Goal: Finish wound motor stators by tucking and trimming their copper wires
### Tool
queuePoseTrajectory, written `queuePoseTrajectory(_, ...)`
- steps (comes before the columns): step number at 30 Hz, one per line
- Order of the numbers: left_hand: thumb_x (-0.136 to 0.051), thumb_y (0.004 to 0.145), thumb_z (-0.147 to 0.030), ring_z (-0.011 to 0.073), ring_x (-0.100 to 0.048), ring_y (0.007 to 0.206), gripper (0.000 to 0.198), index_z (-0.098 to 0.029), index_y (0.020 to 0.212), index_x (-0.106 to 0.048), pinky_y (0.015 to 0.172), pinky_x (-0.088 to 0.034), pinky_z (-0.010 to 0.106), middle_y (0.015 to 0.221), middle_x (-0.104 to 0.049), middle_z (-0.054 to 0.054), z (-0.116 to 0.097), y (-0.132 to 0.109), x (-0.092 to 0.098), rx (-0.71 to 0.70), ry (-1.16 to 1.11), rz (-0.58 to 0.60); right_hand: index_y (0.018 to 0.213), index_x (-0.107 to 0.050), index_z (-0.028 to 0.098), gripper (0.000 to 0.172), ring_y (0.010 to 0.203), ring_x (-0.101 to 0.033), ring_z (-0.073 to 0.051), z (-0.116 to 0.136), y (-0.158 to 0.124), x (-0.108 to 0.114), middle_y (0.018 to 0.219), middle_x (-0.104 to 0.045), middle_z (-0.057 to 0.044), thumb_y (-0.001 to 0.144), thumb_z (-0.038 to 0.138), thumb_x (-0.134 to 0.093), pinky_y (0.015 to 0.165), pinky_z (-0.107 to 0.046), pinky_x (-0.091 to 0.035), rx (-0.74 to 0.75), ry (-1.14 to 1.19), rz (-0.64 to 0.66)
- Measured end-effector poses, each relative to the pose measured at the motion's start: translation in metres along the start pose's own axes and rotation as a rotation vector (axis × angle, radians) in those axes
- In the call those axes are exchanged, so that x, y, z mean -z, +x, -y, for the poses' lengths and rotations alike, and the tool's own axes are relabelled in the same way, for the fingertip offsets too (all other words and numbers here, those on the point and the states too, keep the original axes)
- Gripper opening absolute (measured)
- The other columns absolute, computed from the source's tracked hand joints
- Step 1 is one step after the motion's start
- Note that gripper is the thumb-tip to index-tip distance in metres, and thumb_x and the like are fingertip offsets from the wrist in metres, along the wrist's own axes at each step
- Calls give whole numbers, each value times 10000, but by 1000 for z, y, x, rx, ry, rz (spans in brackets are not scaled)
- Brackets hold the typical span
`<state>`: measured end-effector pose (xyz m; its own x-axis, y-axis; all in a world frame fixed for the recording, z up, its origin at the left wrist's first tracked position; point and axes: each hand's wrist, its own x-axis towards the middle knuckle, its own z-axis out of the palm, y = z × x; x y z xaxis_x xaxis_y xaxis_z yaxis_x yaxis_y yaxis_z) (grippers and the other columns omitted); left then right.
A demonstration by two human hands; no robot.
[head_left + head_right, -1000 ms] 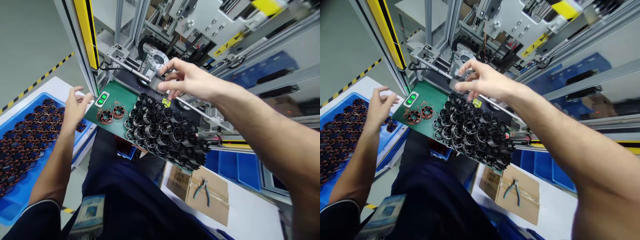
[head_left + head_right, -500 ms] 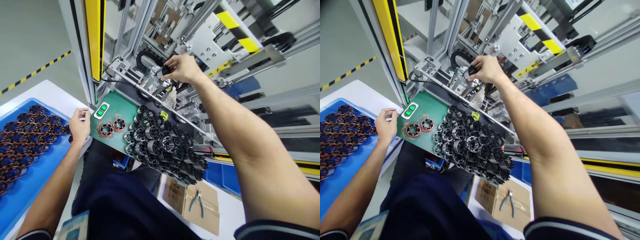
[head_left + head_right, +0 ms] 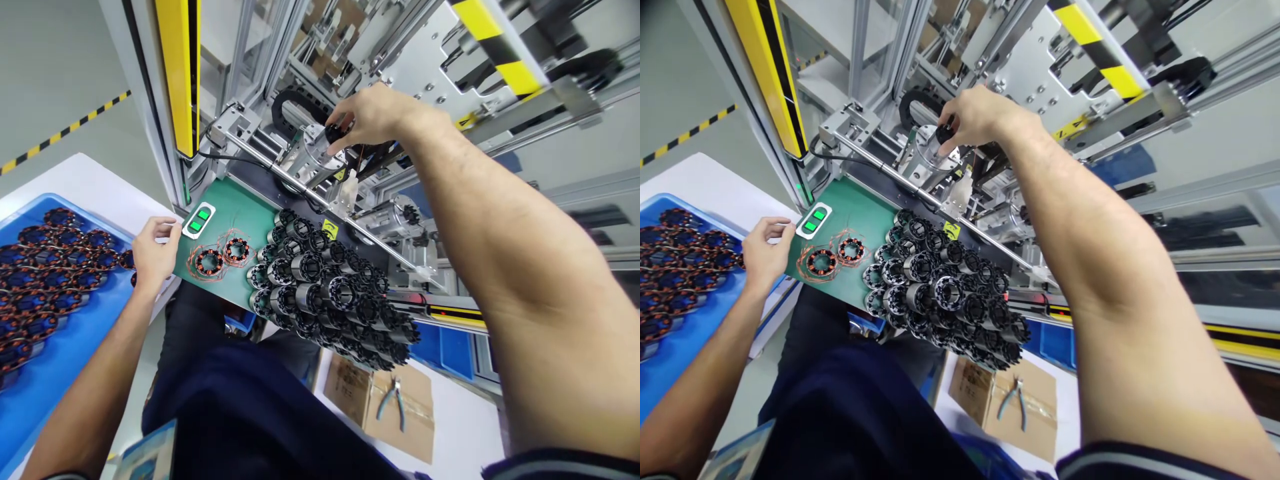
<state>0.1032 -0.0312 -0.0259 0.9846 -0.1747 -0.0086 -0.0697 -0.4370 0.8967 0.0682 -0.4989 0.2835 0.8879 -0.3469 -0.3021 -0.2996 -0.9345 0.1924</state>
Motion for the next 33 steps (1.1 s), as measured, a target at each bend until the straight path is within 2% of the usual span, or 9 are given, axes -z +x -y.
queuePoseTrajectory(3, -776, 1004, -533, 278, -872, 1035, 400, -223, 1234, -882, 997, -652, 403, 1076, -890, 60, 1, 1, 0, 2, 14, 23, 1609, -848, 290, 685, 1110, -765, -244, -5, 4, 1, 1378, -903, -94, 1015, 523, -1098, 1199, -501, -626, -3, 21, 19)
queuePoseTrajectory(7, -722, 1063, -515, 279, -858, 1050, 379, -202, 1212, -876, 1039, -640, 410, 1108, -886, 71, -2, 0, 2, -8, -1, 15, 1544, -863, 304, 631, 1110, -781, -245, -8, 7, -4, 1332, -913, -46, 994, 484, -1114, 1205, -489, -629, -14, 21, 0)
queuePoseTrajectory(10, -673, 1137, -487, 268, -849, 1140, 393, -160, 1256, -856, 1135, -620, 398, 1157, -880, 67, -7, -2, 4, -7, -27, 33, 1568, -854, 283, 674, 1149, -795, -278, -7, 10, -4, 1330, -911, -74, 984, 493, -1117, 1214, -511, -629, -8, -9, -5)
queuePoseTrajectory(14, -687, 1168, -454, 233, -827, 1164, 376, -135, 1296, -840, 1157, -604, 362, 1157, -859, 24, -11, -4, 8, 16, -50, 56, 1553, -867, 270, 649, 1126, -793, -272, -6, 14, 3, 1338, -915, -92, 995, 490, -1116, 1200, -521, -635, -3, -21, 51)
queuePoseTrajectory(19, -718, 1160, -459, 248, -842, 1134, 332, -170, 1265, -843, 1131, -617, 391, 1149, -863, 22, -8, -4, 7, 21, -71, 48, 1612, -837, 272, 688, 1193, -817, -266, -3, 8, 1, 1395, -913, -92, 1014, 488, -1102, 1221, -472, -630, -45, -22, 35)
queuePoseTrajectory(24, -738, 1111, -432, 291, -870, 1100, 283, -197, 1204, -867, 1057, -660, 433, 1132, -893, 65, -2, -3, 1, -6, -77, -5, 1645, -828, 205, 702, 1270, -845, -319, 10, -6, -8, 1439, -902, -168, 1034, 440, -1082, 1209, -475, -632, -72, -15, -8)
queuePoseTrajectory(28, -744, 1117, -447, 262, -866, 1071, 288, -205, 1201, -877, 1019, -670, 398, 1106, -888, 41, -3, -5, 0, -17, -93, -2, 1648, -833, 176, 733, 1349, -853, -382, 18, -15, -10, 1431, -898, -202, 1009, 418, -1098, 1252, -516, -644, -100, -3, -58)
queuePoseTrajectory(33, -780, 1081, -467, 203, -859, 1015, 312, -197, 1185, -895, 883, -646, 296, 1078, -899, 52, -2, -5, -1, -18, -93, -40, 1699, -819, 256, 708, 1361, -853, -350, 12, -9, -4, 1488, -894, -158, 1053, 416, -1062, 1270, -519, -642, -111, 5, -2)
